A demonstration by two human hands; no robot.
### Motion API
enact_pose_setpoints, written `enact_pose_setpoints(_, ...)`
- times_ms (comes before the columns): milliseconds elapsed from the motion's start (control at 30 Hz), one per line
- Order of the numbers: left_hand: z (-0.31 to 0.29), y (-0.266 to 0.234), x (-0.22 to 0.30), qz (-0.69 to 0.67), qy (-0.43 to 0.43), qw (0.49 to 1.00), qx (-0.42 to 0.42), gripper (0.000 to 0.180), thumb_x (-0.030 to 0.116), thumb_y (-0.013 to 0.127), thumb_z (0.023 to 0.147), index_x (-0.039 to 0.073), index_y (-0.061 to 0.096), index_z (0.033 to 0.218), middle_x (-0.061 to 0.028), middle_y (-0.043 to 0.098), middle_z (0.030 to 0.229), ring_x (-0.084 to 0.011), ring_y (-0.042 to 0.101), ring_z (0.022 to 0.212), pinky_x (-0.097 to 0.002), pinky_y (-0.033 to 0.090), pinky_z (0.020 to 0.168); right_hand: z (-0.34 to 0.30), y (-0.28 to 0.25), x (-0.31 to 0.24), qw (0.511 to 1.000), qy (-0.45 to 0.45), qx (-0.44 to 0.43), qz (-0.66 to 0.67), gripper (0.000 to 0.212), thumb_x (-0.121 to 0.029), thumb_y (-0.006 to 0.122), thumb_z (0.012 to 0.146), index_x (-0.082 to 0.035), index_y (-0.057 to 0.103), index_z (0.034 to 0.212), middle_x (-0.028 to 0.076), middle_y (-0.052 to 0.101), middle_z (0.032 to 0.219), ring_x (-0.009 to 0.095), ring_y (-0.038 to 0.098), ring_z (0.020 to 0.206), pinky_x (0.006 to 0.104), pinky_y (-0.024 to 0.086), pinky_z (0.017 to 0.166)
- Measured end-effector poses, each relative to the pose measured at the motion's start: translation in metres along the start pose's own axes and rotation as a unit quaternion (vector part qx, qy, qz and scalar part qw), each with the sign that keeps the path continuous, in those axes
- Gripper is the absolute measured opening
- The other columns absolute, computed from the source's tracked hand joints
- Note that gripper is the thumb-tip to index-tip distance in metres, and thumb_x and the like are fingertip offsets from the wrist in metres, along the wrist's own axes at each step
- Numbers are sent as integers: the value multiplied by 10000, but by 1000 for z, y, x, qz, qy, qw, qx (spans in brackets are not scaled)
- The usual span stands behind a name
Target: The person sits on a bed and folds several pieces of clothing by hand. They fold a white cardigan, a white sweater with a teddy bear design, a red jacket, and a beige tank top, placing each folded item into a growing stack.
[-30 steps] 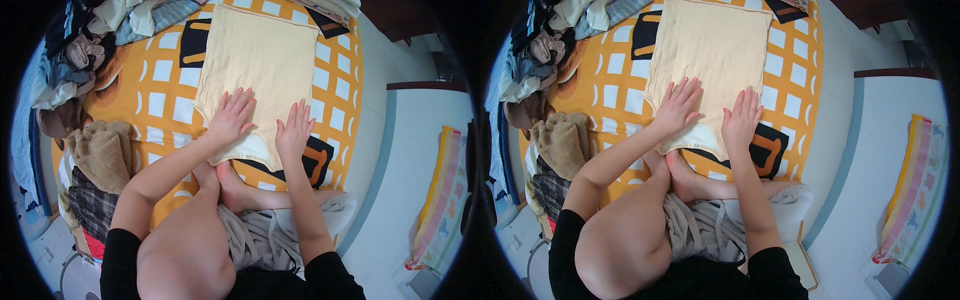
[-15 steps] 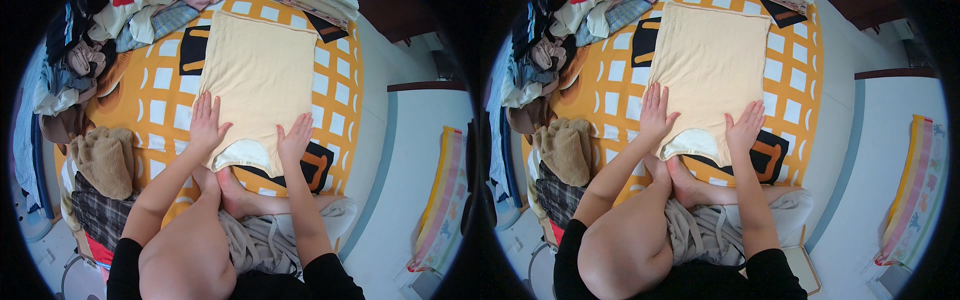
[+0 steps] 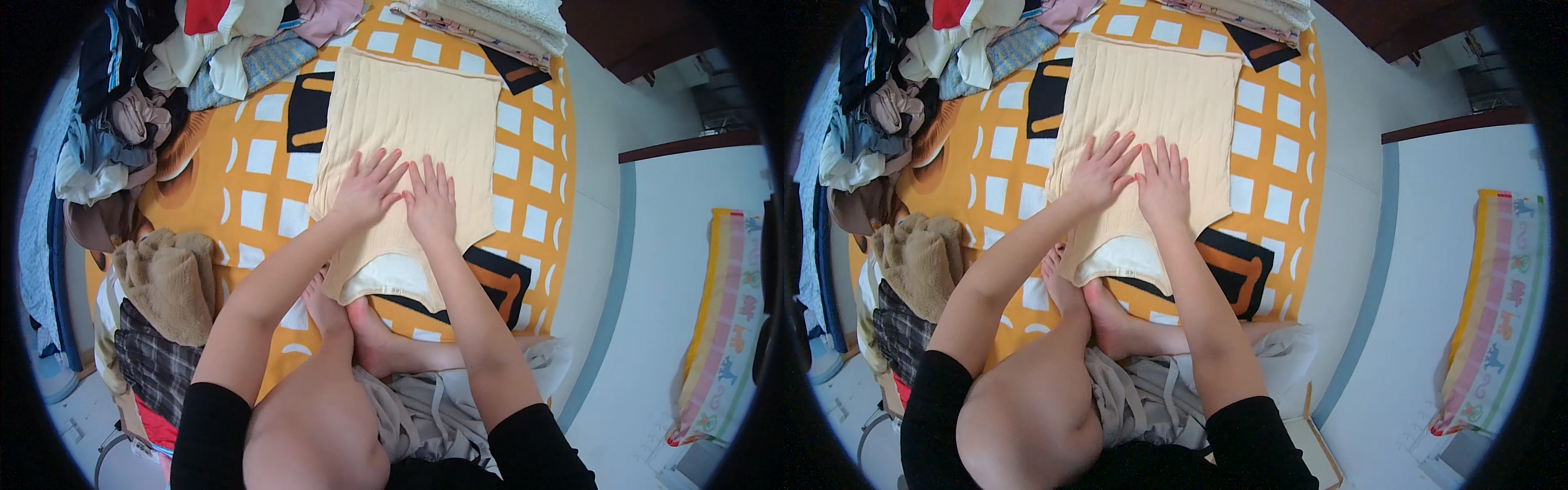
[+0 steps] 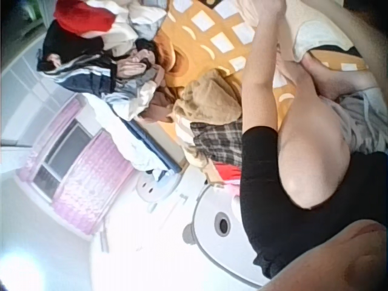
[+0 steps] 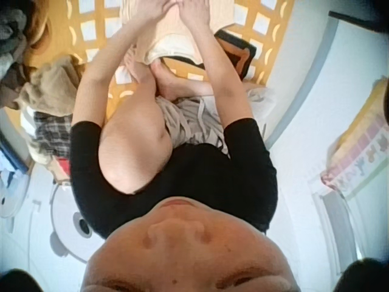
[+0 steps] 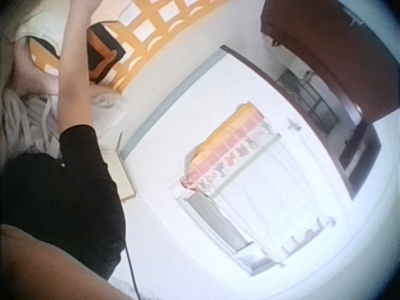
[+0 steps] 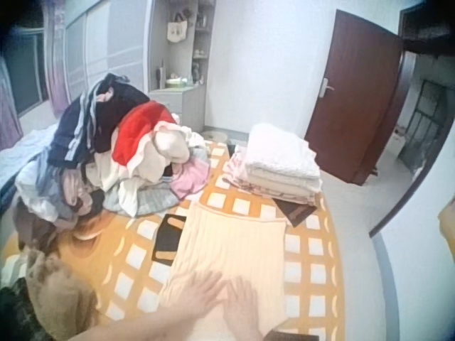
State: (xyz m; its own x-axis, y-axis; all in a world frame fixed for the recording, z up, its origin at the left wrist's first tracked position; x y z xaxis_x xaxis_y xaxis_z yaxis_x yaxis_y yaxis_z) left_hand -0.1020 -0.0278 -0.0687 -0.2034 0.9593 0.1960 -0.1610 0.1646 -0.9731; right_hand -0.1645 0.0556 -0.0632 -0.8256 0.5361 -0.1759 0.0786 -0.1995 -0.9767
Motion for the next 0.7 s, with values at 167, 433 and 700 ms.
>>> enact_pose_setpoints(167, -15, 0, -43, -28, -91, 995, 26, 676, 469, 489, 892, 113, 312, 1440, -114, 220, 1525, -273, 199, 1410, -437, 151, 1145, -6, 7, 32, 1000, 24, 15, -2, 579, -403, 499, 918, -162, 363, 1427, 82, 282, 1506, 311, 236, 1387, 442, 186, 1134)
enact_pose_setpoints(433, -36, 1, -79, -1, -226, 973, 45, 765, 461, 492, 894, 10, 222, 1450, -160, 183, 1530, -294, 168, 1418, -484, 118, 1137, -17, 6, 80, 987, 147, 63, -31, 657, -429, 464, 932, -62, 285, 1446, 143, 214, 1525, 311, 178, 1410, 431, 128, 1149)
enact_pose_setpoints(700, 3, -21, -107, 65, -213, 972, 78, 841, 485, 541, 871, 33, 161, 1469, -160, 152, 1539, -311, 114, 1430, -563, 89, 1116, 25, -14, 61, 990, 122, 63, 14, 716, -403, 479, 938, -4, 191, 1459, 165, 155, 1537, 338, 140, 1416, 456, 111, 1146)
Point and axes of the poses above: each hand's wrist, its own z-axis towards the middle knuckle, its own y-axis out of the palm, x = y × z, the point moved 8 cm from there along z, towards the middle knuckle
